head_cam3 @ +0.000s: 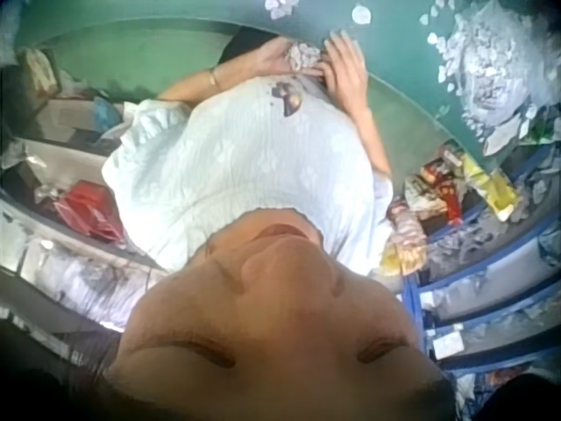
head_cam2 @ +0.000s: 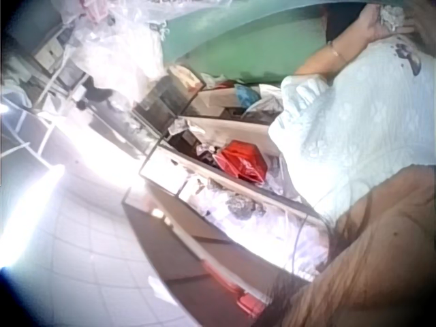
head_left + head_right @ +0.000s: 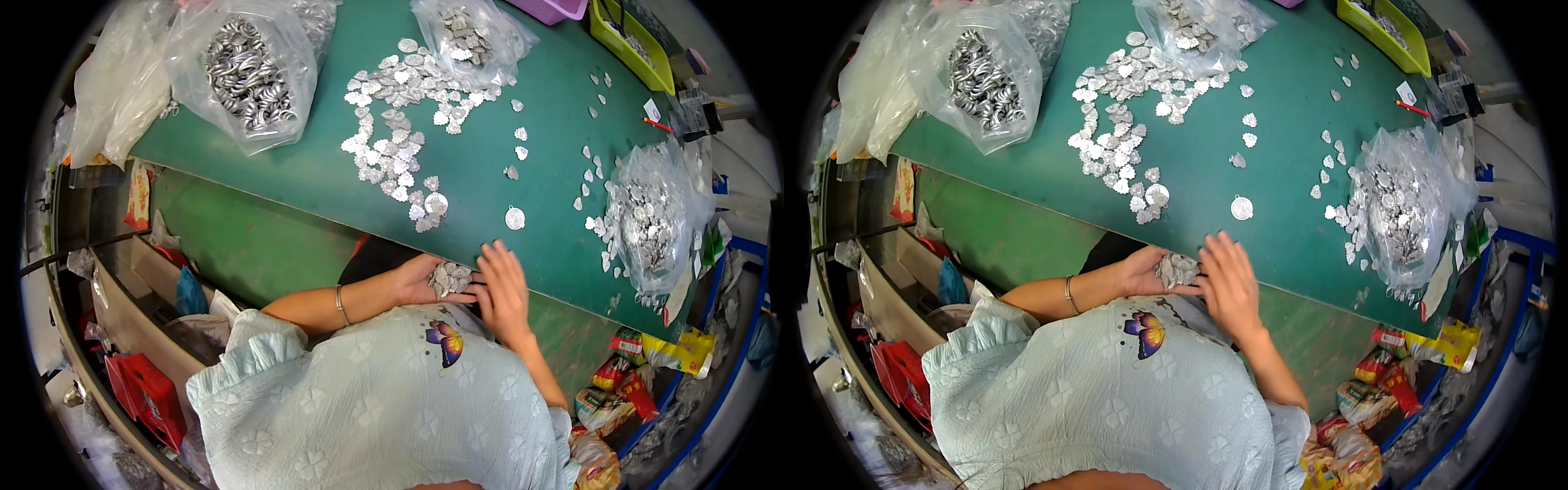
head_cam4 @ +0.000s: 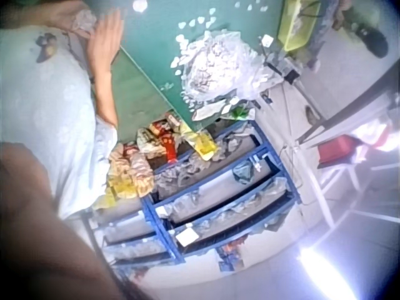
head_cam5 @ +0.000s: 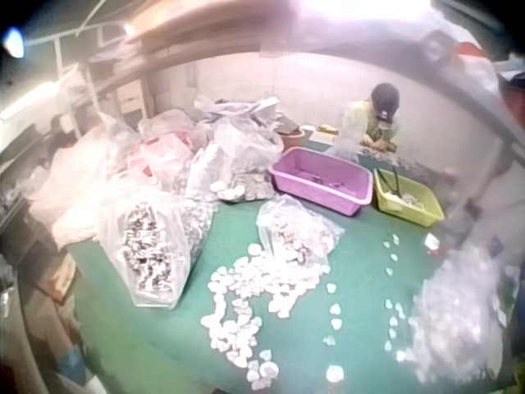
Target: The person sorts small, silver, heart-shaped sequins on a green table. They pick up handfuls of sequins, separate them, and place them into clear plastic bags. The person also moves a purple container and a plastic bag on the table to organize the workspace.
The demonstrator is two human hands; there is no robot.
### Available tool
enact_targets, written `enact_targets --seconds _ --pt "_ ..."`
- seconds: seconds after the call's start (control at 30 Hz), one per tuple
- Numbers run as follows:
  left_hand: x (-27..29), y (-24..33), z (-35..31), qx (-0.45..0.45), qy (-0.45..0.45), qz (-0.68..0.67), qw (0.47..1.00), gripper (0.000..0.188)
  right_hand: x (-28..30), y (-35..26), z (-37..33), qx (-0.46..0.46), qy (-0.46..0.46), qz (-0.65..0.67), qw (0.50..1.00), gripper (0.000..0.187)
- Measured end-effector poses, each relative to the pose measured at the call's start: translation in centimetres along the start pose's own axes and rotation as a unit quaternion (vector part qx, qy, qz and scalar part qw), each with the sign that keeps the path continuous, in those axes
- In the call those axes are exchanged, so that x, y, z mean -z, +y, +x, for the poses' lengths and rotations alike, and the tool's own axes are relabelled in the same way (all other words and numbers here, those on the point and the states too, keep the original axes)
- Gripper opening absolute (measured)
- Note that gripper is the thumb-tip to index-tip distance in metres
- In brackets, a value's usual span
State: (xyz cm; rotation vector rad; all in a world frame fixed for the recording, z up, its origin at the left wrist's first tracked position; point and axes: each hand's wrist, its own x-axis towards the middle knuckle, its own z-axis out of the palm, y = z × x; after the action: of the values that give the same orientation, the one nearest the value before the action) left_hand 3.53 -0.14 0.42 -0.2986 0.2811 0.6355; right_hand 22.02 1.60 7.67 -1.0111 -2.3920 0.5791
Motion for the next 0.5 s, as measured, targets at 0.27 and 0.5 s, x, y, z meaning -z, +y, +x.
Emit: enact_targets --seconds 0.27,0.5 --pt "1.6 0.0 -0.2 0.007 0.11 0.0 0.994 0.031 -0.9 -0.5 -0.1 0.121 0.077 0.094 0.985 0.025" --pt "-3.2 2.6 -7.9 0.049 0.174 0.03 0.983 0.031 0.5 1.0 1.1 0.03 0.153 0.051 0.987 0.022"
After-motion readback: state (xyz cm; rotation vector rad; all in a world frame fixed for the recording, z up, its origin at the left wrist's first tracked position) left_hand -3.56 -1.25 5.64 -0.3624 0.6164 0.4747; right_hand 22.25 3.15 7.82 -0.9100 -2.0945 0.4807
